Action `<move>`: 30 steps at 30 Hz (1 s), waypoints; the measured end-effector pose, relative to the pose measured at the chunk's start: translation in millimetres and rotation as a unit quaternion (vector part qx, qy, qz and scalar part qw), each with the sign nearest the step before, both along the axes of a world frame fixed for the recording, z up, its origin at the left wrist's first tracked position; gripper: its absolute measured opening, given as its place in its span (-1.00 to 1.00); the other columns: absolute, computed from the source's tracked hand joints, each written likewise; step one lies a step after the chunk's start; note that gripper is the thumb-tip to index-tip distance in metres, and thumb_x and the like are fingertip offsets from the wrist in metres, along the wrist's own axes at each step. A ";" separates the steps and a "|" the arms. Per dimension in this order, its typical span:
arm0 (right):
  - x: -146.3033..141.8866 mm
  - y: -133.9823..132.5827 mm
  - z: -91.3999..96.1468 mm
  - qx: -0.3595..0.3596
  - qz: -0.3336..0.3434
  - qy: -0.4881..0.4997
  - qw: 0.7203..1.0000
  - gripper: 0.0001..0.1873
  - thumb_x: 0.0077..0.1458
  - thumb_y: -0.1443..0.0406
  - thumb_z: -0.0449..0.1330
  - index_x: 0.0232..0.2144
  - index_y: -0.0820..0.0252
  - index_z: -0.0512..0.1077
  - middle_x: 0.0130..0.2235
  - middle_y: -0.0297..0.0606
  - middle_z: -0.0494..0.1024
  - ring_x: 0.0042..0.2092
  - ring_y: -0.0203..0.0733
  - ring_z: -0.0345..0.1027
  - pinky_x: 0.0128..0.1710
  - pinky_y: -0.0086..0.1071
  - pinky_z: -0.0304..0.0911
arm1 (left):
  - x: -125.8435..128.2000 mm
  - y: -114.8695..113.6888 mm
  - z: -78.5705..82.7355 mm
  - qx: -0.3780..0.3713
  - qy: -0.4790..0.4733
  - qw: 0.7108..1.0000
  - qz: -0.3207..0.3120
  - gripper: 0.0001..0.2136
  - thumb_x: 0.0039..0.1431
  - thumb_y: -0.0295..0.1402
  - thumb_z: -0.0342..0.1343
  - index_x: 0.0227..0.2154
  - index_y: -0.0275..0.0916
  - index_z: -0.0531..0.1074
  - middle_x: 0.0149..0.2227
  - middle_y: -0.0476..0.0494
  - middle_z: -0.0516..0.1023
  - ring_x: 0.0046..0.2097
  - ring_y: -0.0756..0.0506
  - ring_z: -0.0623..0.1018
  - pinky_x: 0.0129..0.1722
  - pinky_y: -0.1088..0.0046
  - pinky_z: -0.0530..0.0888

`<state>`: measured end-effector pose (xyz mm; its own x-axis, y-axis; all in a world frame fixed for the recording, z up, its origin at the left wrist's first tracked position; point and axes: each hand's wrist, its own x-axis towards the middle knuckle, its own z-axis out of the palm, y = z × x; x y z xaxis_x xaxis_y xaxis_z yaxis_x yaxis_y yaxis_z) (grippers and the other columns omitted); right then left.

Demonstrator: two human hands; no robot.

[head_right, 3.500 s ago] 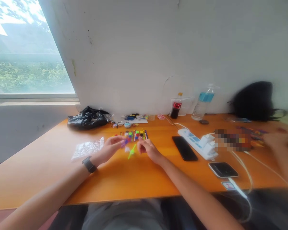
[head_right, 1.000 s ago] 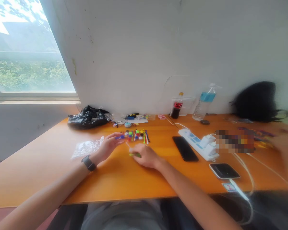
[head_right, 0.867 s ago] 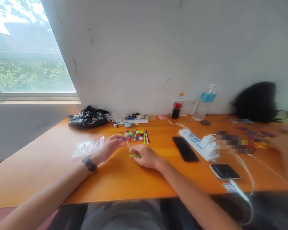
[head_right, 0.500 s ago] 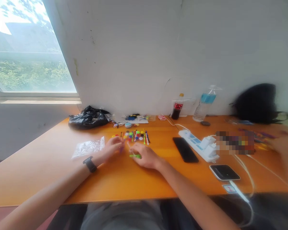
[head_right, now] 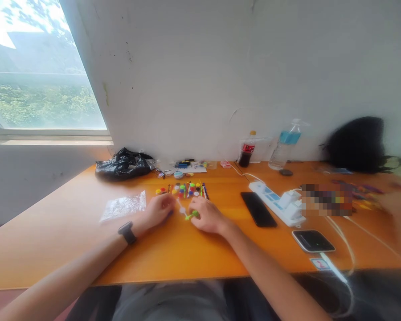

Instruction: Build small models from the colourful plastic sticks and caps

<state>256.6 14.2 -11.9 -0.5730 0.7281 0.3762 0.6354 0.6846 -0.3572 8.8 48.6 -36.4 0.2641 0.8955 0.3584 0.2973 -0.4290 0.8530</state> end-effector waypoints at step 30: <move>1.9 10.6 -18.0 -0.073 -0.004 0.095 0.993 -0.78 0.15 0.49 0.17 -0.20 0.15 0.49 -0.25 -0.27 0.56 -0.31 -0.21 0.40 -0.28 -0.36 0.31 | 2.9 -4.9 2.2 -0.005 0.074 0.996 -0.050 -0.69 0.15 -0.47 0.12 -0.06 -0.29 0.60 -0.15 -0.21 0.69 -0.22 -0.11 0.65 -0.18 0.40 0.57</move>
